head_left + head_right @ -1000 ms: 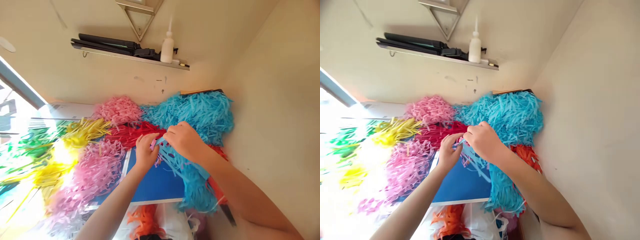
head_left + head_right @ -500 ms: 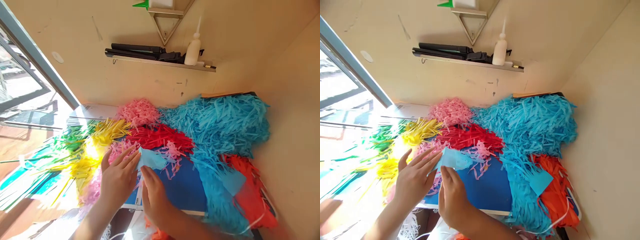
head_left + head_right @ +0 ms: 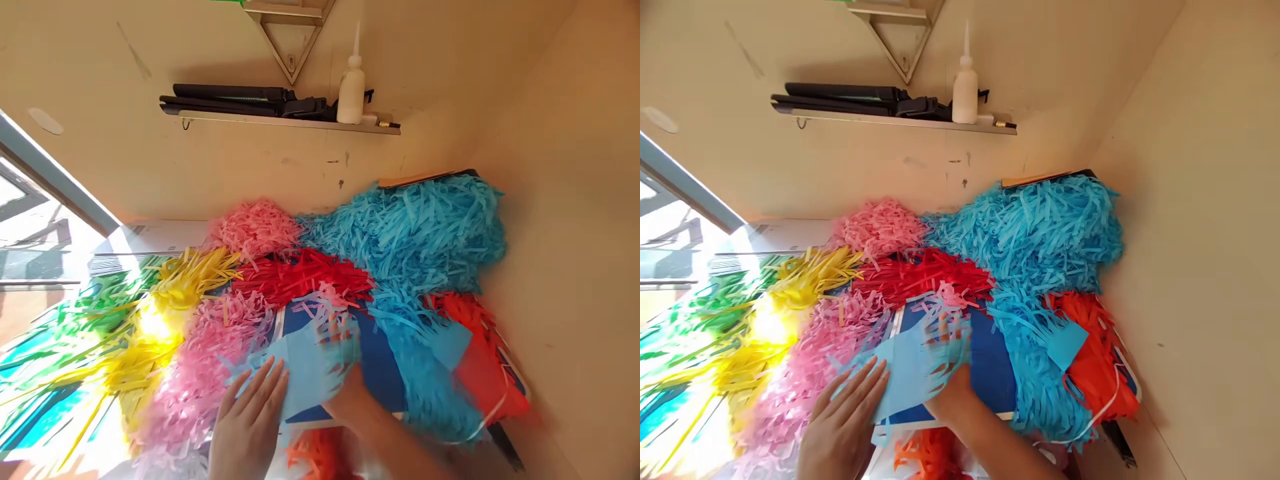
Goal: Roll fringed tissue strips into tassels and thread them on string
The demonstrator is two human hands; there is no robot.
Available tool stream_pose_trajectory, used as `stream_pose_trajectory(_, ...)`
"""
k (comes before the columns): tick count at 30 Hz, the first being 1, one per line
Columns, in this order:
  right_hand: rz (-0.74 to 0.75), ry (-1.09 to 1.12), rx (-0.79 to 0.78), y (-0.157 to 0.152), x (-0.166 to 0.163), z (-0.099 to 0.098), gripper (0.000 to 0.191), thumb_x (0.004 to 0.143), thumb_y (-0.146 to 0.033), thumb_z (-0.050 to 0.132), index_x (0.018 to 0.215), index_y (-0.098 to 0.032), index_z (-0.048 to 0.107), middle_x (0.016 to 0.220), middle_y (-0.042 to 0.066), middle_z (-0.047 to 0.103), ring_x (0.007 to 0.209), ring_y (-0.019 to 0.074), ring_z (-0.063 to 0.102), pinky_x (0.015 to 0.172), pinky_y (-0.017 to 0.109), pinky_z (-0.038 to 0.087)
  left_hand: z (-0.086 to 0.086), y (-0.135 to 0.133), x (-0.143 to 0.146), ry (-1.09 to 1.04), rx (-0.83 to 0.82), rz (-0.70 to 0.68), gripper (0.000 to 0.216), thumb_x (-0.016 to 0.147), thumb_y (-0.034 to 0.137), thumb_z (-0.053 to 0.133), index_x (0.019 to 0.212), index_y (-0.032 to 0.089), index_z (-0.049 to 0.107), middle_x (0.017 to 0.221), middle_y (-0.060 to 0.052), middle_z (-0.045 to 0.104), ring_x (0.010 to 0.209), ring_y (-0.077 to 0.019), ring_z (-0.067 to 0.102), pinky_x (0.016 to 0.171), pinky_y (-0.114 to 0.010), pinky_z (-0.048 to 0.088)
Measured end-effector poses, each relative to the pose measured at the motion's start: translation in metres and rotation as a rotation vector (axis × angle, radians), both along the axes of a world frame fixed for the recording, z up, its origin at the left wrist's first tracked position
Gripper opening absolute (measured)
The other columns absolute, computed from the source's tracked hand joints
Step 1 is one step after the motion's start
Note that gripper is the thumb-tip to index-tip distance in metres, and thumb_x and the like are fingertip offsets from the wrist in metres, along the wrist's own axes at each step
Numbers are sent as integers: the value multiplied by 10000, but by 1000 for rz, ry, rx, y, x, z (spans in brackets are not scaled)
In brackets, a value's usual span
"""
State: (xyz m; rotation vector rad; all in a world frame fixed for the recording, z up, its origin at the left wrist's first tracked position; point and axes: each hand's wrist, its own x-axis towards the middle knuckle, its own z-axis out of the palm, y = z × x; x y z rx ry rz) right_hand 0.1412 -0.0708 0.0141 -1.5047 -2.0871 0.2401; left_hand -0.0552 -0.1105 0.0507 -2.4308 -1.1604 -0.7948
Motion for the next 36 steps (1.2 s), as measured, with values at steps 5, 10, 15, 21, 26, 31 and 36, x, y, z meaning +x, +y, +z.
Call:
stream_pose_trajectory(5,-290,-283,61,-31,132,-15,431,883,-259,501,1298,-251,619,1268,133,643,1263,387,522,1048,646,351,-76,4,54,36,-199,-94,428,892,40,413,1172,223,681,1253,-21,707,1201,-193,617,1117,-364,313)
stream_pose_trajectory(10,-391,-182,327,-72,151,22,232,931,-282,544,1106,-184,661,992,146,727,1005,315,668,888,496,498,-101,-3,76,-14,-390,-59,374,901,102,462,1161,229,699,1245,-39,710,1174,-216,624,1086,-414,340)
stream_pose_trajectory(15,423,-120,5,-64,62,16,581,946,-484,527,1392,-118,462,1371,144,594,1292,258,529,1101,450,405,-86,-6,74,-18,-449,-37,340,912,123,482,1077,271,740,1168,-21,745,1168,-237,625,1066,-435,337)
stream_pose_trajectory(21,-281,-259,16,-41,97,-22,422,972,-430,494,1276,-155,597,1308,200,624,1321,452,451,1049,763,208,-87,-9,61,1,-395,-71,323,916,159,511,1126,289,717,1200,-2,732,1191,-235,608,1191,-489,120)
stream_pose_trajectory(26,204,-202,93,-61,83,1,484,953,-396,518,1369,-150,497,1375,146,590,1335,274,482,1150,506,290,-80,-5,65,-5,-443,-85,232,896,188,564,997,272,756,1137,-24,750,1156,-255,612,1199,-508,85)
stream_pose_trajectory(31,159,-285,-115,-57,80,-1,559,933,-554,516,1337,-168,541,1314,136,639,1272,364,526,1123,643,250,-72,-1,65,1,-459,-105,230,853,163,604,1005,254,750,1124,-7,757,1081,-246,642,1209,-469,37)
stream_pose_trajectory(36,-282,-285,122,-57,110,3,439,966,-417,492,1308,-150,553,1293,191,634,1314,409,474,1071,698,254,-71,-3,67,-34,-467,-77,261,831,122,584,993,248,746,1119,-30,757,1069,-261,646,1203,-497,62)
